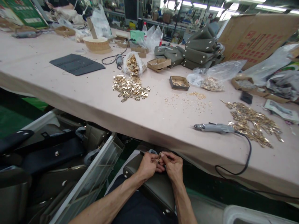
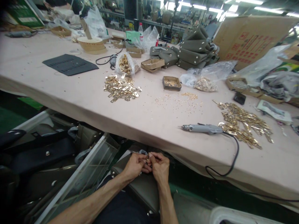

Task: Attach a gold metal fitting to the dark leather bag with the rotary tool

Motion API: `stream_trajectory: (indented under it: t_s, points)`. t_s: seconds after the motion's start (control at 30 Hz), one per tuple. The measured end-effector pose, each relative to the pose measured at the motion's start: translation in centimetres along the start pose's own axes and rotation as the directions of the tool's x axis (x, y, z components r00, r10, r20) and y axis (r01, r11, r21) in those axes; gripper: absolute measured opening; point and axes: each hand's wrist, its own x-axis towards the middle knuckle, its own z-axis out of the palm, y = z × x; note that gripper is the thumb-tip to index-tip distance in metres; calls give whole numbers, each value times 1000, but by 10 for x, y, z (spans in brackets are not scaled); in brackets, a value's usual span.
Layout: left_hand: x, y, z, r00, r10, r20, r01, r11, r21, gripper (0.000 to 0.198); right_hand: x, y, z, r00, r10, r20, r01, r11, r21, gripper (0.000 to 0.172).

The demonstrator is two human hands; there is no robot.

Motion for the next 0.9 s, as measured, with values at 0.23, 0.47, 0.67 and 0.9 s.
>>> stream_trajectory:
  t_s: [0.23, 0.47, 0.67, 0.9]
  points:
    - [3, -8, 0, 1000, 21, -8, -21, 1000, -23, 39, 1, 6, -7, 993, -117, 20, 118, 989, -93, 31]
    - [-1, -3, 1, 999, 48, -3, -48, 999, -14, 33, -3, 6, -10, 980, -192, 42, 197, 965, -172, 24]
    - [-3, 0, 2, 998, 61, -15, -61, 997, -39, 31, -7, 5, -5, 934, -358, 23, 348, 890, -295, 23]
    - [-2, -1, 1, 998, 63, -24, -64, 994, -83, 34, -9, 5, -6, 898, -440, 25, 422, 843, -333, 20]
